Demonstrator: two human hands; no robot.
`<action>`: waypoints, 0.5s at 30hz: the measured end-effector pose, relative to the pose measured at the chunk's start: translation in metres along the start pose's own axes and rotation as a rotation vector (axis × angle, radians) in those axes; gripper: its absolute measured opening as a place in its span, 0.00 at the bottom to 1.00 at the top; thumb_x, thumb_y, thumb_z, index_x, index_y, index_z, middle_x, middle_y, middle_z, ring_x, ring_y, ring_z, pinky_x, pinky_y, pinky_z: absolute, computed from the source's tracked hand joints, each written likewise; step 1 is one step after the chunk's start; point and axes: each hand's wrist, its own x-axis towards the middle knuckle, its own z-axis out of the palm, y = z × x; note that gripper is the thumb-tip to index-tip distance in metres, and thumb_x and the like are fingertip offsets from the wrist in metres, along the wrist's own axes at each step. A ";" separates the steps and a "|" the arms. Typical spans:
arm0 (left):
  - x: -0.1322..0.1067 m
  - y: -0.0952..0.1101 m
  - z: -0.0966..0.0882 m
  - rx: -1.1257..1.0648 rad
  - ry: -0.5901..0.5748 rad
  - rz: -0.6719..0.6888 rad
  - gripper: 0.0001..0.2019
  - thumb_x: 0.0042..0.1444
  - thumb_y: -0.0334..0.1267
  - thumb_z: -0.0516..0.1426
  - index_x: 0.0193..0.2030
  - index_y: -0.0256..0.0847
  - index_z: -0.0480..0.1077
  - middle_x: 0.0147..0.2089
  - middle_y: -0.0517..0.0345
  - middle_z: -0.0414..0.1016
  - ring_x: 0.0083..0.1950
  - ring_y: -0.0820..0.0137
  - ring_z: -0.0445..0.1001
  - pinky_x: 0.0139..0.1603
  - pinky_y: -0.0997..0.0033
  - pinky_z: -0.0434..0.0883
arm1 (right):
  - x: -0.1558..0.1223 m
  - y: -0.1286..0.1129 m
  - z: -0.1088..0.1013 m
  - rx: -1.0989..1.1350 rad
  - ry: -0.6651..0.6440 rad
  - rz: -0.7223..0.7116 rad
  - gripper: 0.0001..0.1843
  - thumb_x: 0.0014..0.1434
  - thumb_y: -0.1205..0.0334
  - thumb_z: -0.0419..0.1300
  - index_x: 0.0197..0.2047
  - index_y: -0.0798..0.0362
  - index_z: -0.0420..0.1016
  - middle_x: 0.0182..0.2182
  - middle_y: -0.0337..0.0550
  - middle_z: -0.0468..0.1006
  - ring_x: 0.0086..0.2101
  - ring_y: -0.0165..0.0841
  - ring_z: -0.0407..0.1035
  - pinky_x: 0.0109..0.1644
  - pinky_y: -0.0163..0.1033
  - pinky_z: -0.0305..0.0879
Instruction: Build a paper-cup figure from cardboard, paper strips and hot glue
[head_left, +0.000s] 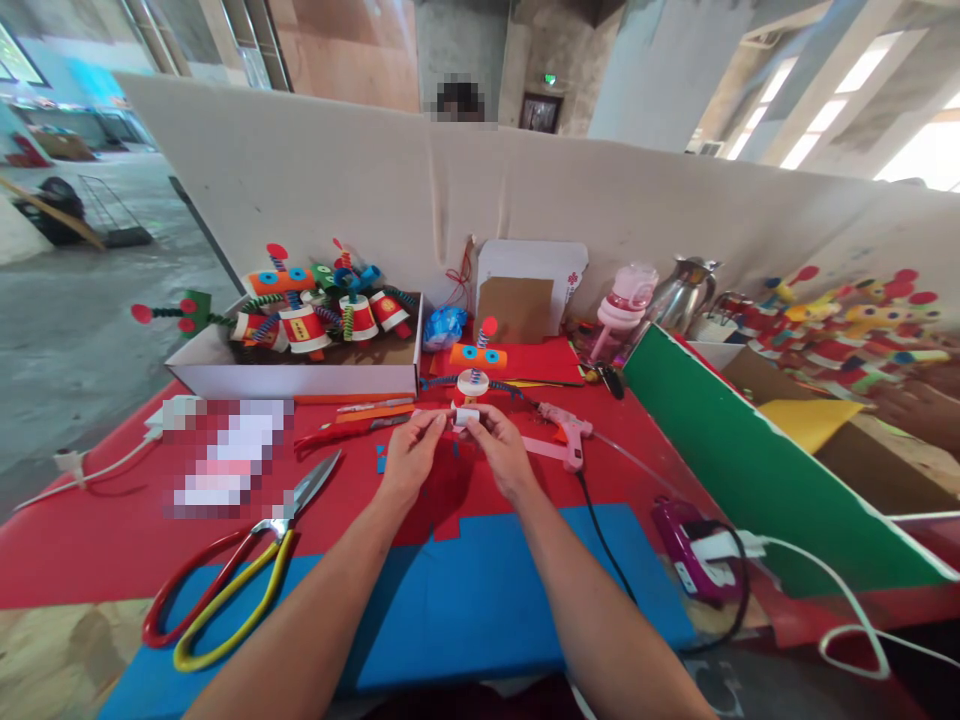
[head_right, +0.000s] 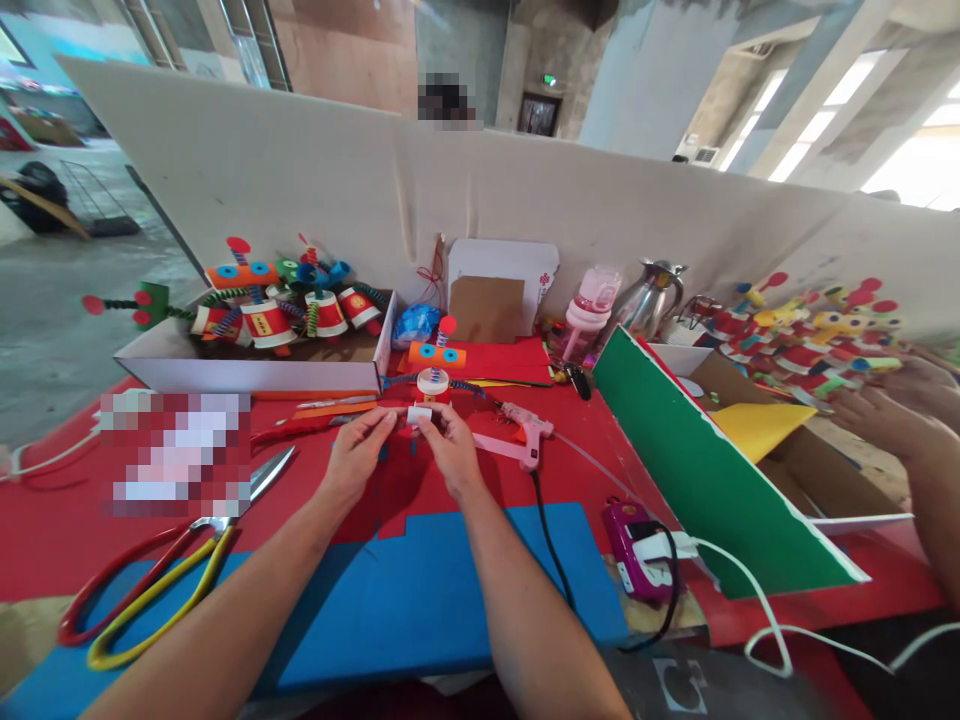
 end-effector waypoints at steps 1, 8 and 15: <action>0.000 -0.001 -0.001 0.001 0.038 -0.011 0.16 0.53 0.50 0.55 0.30 0.39 0.76 0.31 0.56 0.78 0.37 0.66 0.74 0.41 0.69 0.69 | 0.001 0.001 -0.001 0.032 0.011 0.020 0.15 0.47 0.51 0.68 0.38 0.48 0.76 0.31 0.36 0.78 0.28 0.30 0.70 0.39 0.38 0.69; 0.000 -0.004 -0.010 0.054 0.104 0.103 0.07 0.42 0.33 0.51 0.21 0.41 0.70 0.23 0.61 0.69 0.27 0.72 0.65 0.31 0.72 0.63 | 0.003 0.001 -0.004 0.243 0.008 0.163 0.21 0.44 0.45 0.69 0.36 0.50 0.74 0.26 0.34 0.76 0.25 0.27 0.68 0.33 0.35 0.67; -0.001 0.003 -0.008 0.050 -0.025 0.006 0.11 0.49 0.40 0.52 0.19 0.41 0.68 0.15 0.64 0.59 0.20 0.73 0.59 0.23 0.72 0.56 | 0.007 0.003 -0.007 0.245 0.077 0.227 0.24 0.46 0.38 0.65 0.28 0.51 0.68 0.18 0.32 0.69 0.18 0.26 0.60 0.26 0.35 0.63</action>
